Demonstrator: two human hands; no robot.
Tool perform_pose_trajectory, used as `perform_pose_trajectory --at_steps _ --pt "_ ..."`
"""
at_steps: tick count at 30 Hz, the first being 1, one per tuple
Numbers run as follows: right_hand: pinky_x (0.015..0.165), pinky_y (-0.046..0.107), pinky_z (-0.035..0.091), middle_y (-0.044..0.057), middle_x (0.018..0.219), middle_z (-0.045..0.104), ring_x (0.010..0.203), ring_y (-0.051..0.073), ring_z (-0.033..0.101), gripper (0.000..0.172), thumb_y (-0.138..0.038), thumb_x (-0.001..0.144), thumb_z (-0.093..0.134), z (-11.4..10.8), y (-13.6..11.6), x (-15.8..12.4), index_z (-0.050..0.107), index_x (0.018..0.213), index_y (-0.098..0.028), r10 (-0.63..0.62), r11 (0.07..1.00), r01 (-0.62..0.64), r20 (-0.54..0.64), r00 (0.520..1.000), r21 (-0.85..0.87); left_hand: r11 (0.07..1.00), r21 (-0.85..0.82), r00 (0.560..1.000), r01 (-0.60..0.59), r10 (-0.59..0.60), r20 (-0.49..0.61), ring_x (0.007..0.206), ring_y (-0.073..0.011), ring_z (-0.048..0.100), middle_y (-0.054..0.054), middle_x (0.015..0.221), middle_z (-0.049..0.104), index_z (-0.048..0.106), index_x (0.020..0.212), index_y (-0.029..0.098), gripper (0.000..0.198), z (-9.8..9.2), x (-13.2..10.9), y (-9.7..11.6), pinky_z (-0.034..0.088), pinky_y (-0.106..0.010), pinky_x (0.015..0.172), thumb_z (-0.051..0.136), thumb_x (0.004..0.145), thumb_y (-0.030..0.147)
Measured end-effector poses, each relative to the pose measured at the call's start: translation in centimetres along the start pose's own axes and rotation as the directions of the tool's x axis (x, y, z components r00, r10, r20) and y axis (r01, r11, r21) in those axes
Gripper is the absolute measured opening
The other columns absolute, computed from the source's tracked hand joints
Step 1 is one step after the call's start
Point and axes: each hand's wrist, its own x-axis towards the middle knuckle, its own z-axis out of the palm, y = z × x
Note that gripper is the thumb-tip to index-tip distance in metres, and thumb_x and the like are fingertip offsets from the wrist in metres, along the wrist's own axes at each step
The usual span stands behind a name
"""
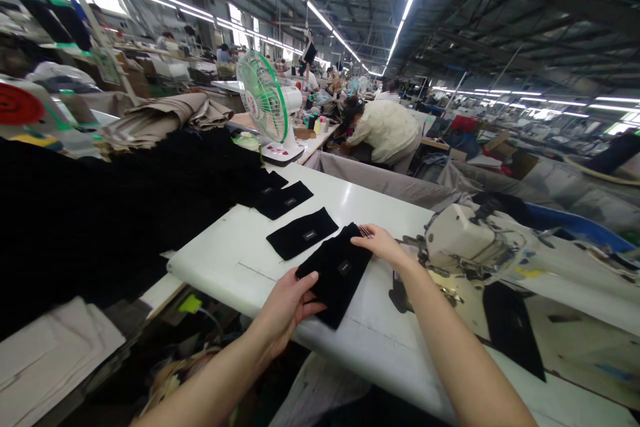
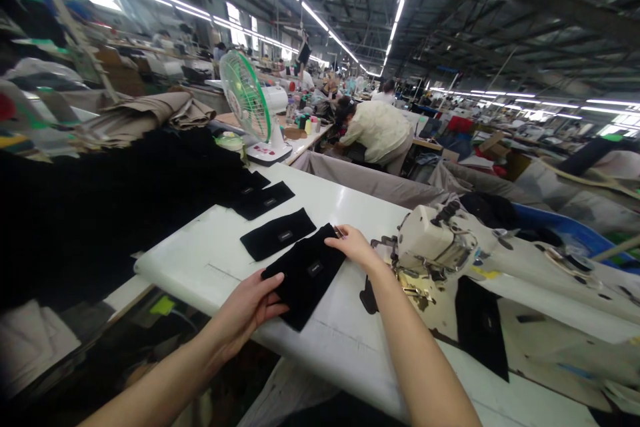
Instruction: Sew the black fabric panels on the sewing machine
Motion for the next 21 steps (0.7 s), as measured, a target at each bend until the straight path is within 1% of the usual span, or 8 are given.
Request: perform_pose_trajectory --at_steps 4,8,10,12,14,17,19,21 --pt "0.071 0.031 0.043 0.000 0.074 0.064 0.071 0.019 0.056 0.028 -0.043 0.067 0.071 -0.2 -0.4 -0.3 0.065 0.083 -0.020 -0.064 0.998 0.062 -0.040 0.997 -0.027 1.000 0.023 1.000 -0.013 0.014 -0.020 0.076 -0.0179 0.071 -0.010 0.099 0.071 0.058 0.104 0.016 0.027 0.2 -0.2 0.3 0.062 -0.028 0.063 0.072 0.081 0.021" --pt "0.069 0.031 0.041 0.001 0.076 0.064 0.069 0.019 0.054 0.030 -0.049 0.070 0.067 -1.7 -1.4 -0.9 0.063 0.079 -0.021 -0.106 0.993 0.102 -0.074 0.992 -0.062 0.990 0.081 0.993 -0.115 0.118 -0.028 0.081 -0.0203 0.070 -0.008 0.097 0.069 0.058 0.101 0.017 0.032 0.6 -0.8 0.6 0.062 -0.029 0.060 0.075 0.076 0.026" --pt "0.069 0.031 0.041 0.002 0.082 0.066 0.071 0.019 0.055 0.032 -0.050 0.072 0.065 -2.2 -1.7 -1.1 0.064 0.083 -0.021 -0.114 0.991 0.108 -0.078 0.990 -0.076 0.972 0.183 0.989 -0.146 0.145 0.016 0.075 -0.0212 0.069 -0.006 0.089 0.068 0.058 0.097 0.018 0.034 0.6 -1.1 0.5 0.060 -0.029 0.055 0.076 0.073 0.032" --pt "0.068 0.031 0.041 0.002 0.081 0.067 0.070 0.019 0.055 0.031 -0.050 0.070 0.066 -1.9 -1.6 -1.0 0.065 0.081 -0.021 -0.112 0.989 0.106 -0.064 0.992 -0.101 0.921 0.364 0.990 -0.139 0.123 0.065 0.060 -0.0202 0.066 -0.002 0.075 0.066 0.056 0.091 0.019 0.031 0.2 -1.3 0.2 0.053 -0.028 0.047 0.073 0.075 0.039" --pt "0.068 0.031 0.042 0.001 0.074 0.065 0.070 0.020 0.056 0.025 -0.045 0.068 0.069 -1.0 -1.0 -0.9 0.063 0.072 -0.022 -0.109 0.985 0.102 -0.043 0.993 -0.139 0.775 0.612 0.987 -0.157 0.136 0.082 0.049 -0.0177 0.057 0.001 0.061 0.059 0.053 0.080 0.020 0.029 -0.5 -1.4 -0.1 0.043 -0.026 0.043 0.068 0.078 0.045" --pt "0.067 0.032 0.042 0.000 0.068 0.063 0.069 0.021 0.058 0.020 -0.039 0.065 0.071 0.4 -0.2 -0.9 0.059 0.065 -0.022 -0.092 0.975 0.083 -0.035 0.995 -0.208 0.396 0.896 0.959 -0.200 0.268 0.095 0.049 -0.0159 0.048 0.000 0.054 0.052 0.048 0.060 0.021 0.042 -1.9 -1.8 0.2 0.029 -0.026 0.047 0.065 0.080 0.054" --pt "0.068 0.033 0.044 0.002 0.077 0.066 0.071 0.022 0.060 0.023 -0.040 0.065 0.073 0.6 0.0 -0.7 0.063 0.076 -0.022 -0.088 0.966 0.071 -0.059 0.994 -0.248 0.215 0.960 0.931 -0.180 0.353 0.095 0.053 -0.0165 0.048 0.000 0.055 0.052 0.046 0.058 0.021 0.047 -3.0 -2.0 0.9 0.027 -0.028 0.051 0.062 0.082 0.058" --pt "0.073 0.035 0.046 0.005 0.093 0.069 0.077 0.023 0.062 0.035 -0.046 0.072 0.070 0.2 -0.4 -0.3 0.065 0.096 -0.021 -0.102 0.956 0.070 -0.100 0.990 -0.284 0.126 0.981 0.892 -0.146 0.446 0.075 0.056 -0.0174 0.051 0.001 0.059 0.054 0.049 0.064 0.021 0.043 -4.1 -1.7 1.9 0.030 -0.029 0.054 0.054 0.088 0.057"
